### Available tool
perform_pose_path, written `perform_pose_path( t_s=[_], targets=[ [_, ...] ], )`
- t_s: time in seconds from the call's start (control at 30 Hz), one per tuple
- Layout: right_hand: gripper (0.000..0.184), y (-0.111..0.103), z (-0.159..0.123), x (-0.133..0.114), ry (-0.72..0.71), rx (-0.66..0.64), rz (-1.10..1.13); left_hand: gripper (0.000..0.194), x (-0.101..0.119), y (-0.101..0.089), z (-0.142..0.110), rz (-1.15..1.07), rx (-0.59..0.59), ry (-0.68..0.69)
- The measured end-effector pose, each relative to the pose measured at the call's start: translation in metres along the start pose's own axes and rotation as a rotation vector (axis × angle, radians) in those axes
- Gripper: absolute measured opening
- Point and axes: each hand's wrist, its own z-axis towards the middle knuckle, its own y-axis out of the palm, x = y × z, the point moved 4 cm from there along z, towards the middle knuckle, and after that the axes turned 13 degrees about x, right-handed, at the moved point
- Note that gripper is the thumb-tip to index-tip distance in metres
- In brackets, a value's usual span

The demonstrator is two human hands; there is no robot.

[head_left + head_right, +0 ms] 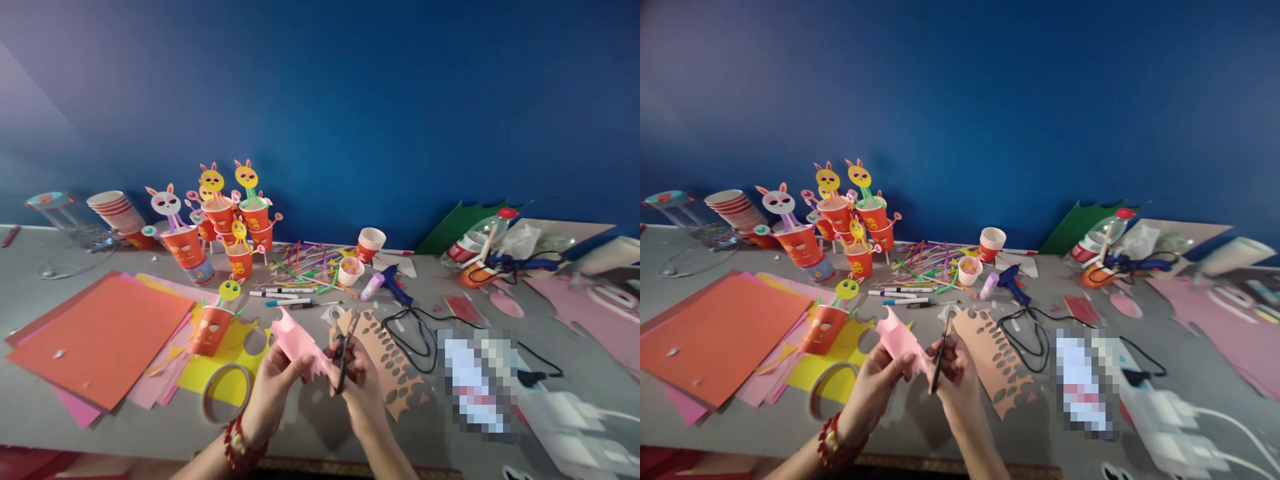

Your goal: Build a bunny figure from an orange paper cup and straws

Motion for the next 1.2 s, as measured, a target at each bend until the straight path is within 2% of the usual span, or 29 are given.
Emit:
perform_pose_path(
  t_s=[0.33, 0.57, 0.77, 1.2],
  targets=[
    [0.039, 0.002, -0.001, -0.005, 0.015, 0.002, -0.057, 0.033, -0.001, -0.003, -0.001, 0.046, 0.037, 0.029],
    [0.036, 0.0, 0.0, -0.011, -0.051, 0.028, -0.09, 0.035, -0.001, 0.001, -0.002, 0.008, -0.081, -0.085],
    [0.034, -0.003, 0.001, -0.012, -0.043, 0.042, -0.137, 0.032, 0.003, 0.002, -0.001, 0.142, -0.115, -0.024],
    [0.038, -0.005, 0.002, -0.01, -0.048, 0.08, -0.144, 0.034, 0.004, 0.003, -0.001, 0.159, -0.094, 0.021]
  ],
)
